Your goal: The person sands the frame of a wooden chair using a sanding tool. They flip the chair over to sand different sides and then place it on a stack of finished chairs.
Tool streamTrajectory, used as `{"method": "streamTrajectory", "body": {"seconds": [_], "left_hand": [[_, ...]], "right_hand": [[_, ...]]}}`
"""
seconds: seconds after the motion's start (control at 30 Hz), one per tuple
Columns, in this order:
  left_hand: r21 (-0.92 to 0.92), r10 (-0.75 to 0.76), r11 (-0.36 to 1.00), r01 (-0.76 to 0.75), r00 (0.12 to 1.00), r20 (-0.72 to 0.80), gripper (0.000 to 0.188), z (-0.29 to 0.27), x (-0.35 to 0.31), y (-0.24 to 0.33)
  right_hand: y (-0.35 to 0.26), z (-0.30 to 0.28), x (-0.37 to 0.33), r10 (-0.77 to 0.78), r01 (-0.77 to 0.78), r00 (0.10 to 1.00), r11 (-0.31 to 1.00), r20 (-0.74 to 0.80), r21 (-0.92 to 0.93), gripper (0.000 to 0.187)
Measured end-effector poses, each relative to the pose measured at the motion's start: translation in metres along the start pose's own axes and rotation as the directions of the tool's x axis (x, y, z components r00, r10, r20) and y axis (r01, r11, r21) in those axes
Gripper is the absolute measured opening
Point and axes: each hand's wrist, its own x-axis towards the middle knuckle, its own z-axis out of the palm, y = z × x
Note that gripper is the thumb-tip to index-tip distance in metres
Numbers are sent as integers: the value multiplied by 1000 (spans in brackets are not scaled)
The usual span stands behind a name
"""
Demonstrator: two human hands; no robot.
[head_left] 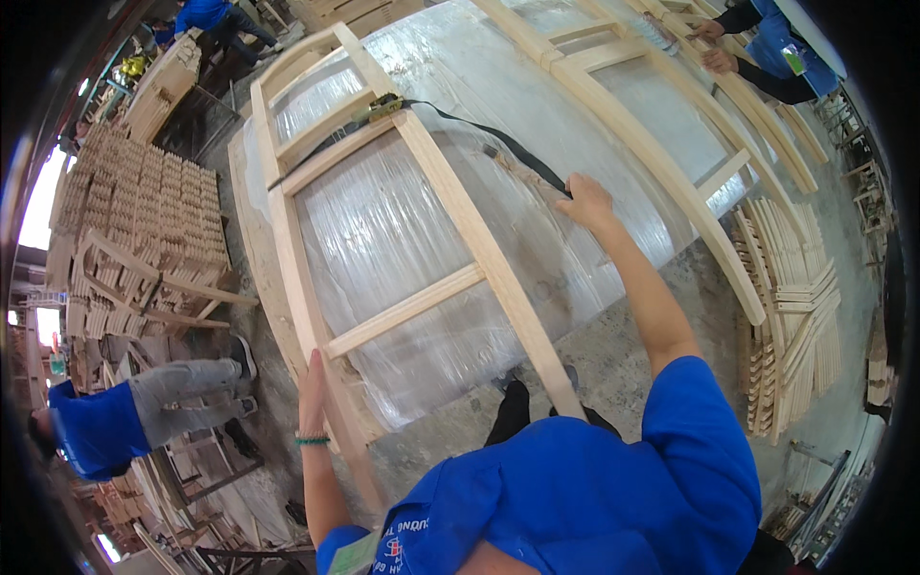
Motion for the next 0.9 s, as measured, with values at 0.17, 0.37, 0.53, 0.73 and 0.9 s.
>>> {"method": "streamTrajectory", "body": {"seconds": [0.17, 0.37, 0.53, 0.73, 0.9], "left_hand": [[549, 622, 652, -523, 783, 8, 44, 113, 15, 54], [706, 362, 630, -323, 927, 101, 43, 224, -3, 68], [756, 412, 580, -303, 910, 49, 47, 236, 5, 41], [776, 379, 567, -278, 924, 54, 45, 251, -12, 40], [784, 281, 613, -97, 954, -101, 47, 232, -15, 34]], "right_hand": [[49, -2, -25, -82, 82, 995, 997, -63, 2, 19], [44, 3, -53, -394, 406, 877, 914, -274, -13, 16], [49, 15, -38, -275, 249, 935, 958, -223, -141, 21], [82, -3, -26, -192, 193, 981, 974, -15, 117, 31], [62, -32, -73, -265, -505, 773, 291, 576, 812, 34]]}}
